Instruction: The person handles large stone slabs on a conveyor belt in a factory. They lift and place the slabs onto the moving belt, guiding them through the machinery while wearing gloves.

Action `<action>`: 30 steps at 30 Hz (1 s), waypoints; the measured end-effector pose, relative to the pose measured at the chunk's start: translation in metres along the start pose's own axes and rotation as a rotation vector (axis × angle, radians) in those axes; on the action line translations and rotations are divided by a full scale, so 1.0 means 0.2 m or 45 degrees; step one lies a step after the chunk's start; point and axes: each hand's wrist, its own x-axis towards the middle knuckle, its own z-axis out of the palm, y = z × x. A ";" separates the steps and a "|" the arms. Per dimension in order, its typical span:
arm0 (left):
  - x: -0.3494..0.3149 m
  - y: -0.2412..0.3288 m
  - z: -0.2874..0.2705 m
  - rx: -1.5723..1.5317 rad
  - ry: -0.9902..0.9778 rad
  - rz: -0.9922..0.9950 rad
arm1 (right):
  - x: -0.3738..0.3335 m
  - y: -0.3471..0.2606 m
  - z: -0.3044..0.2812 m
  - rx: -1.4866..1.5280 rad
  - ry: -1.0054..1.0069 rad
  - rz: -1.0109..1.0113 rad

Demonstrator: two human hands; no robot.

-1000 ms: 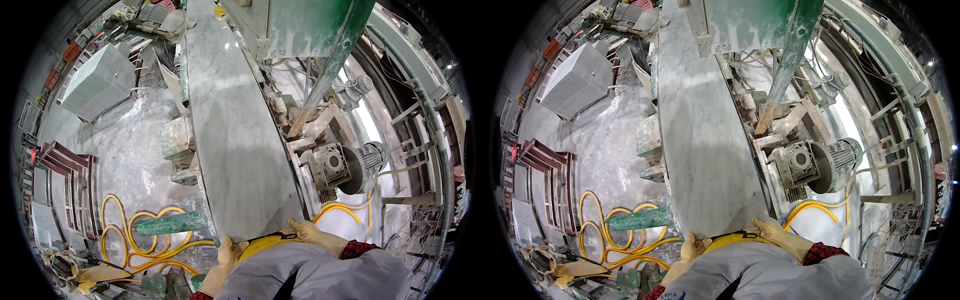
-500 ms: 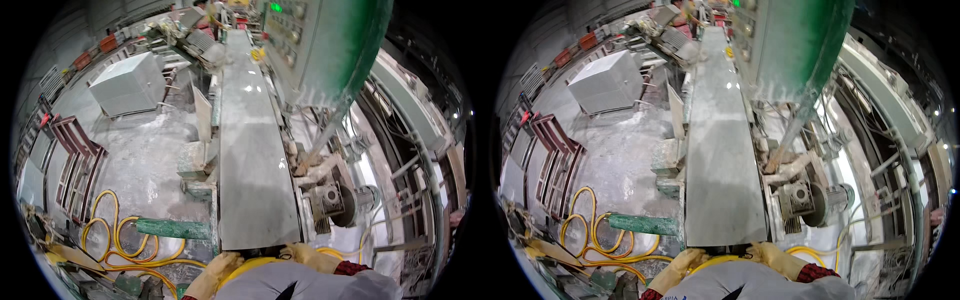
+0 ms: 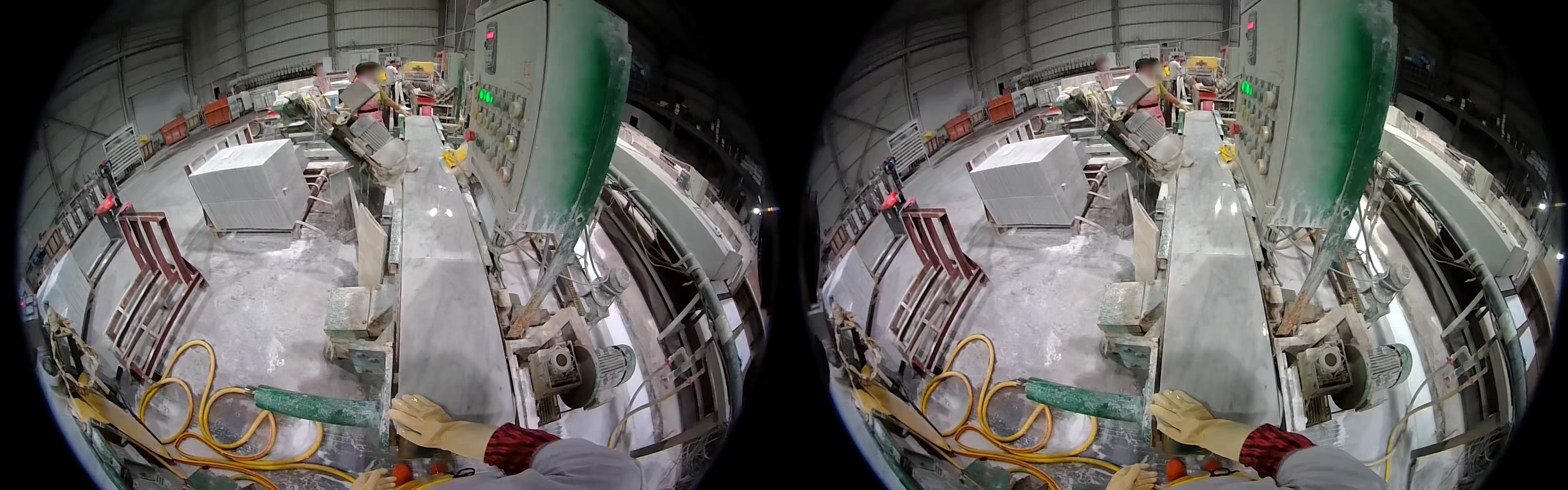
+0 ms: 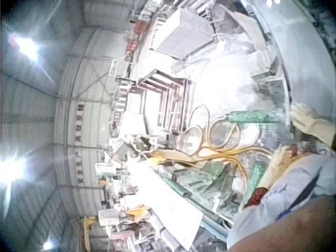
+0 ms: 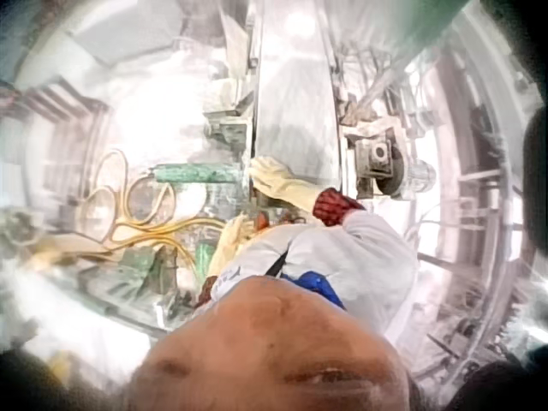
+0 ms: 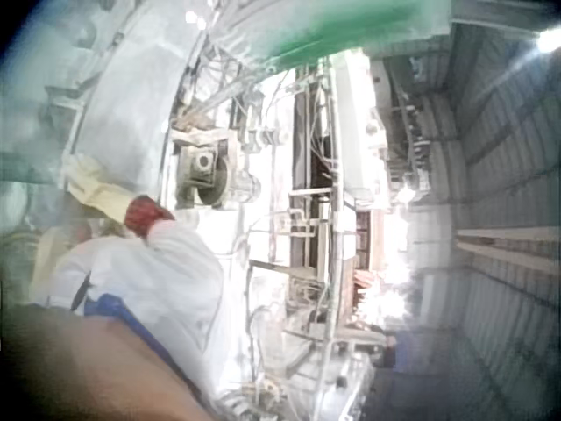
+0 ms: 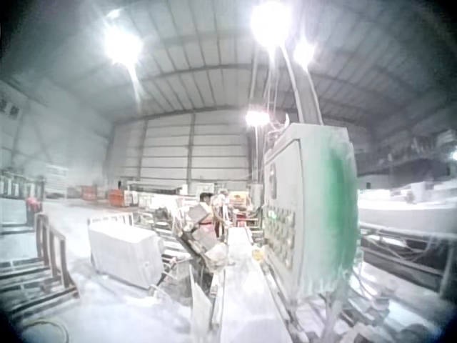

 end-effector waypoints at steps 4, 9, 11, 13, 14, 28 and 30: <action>-0.13 -0.04 0.00 -0.036 0.211 0.016 | -0.02 0.06 0.11 -0.090 0.224 -0.215; -0.26 -0.18 0.03 -0.170 0.421 0.140 | -0.02 0.16 0.19 -0.039 0.276 -0.237; -0.31 -0.29 0.07 -0.230 0.507 0.182 | -0.05 0.19 0.18 0.007 0.162 -0.171; -0.39 -0.39 0.12 -0.297 0.605 0.225 | -0.09 0.19 0.13 0.017 0.102 -0.195; -0.41 -0.45 0.16 -0.327 0.648 0.242 | -0.12 0.21 0.11 0.020 0.079 -0.198; -0.81 -1.01 0.44 -0.591 0.931 0.337 | -0.85 0.47 -0.36 -0.458 0.050 -0.177; -0.87 -1.08 0.43 -0.612 0.940 0.345 | -0.93 0.52 -0.38 -0.370 -0.183 0.030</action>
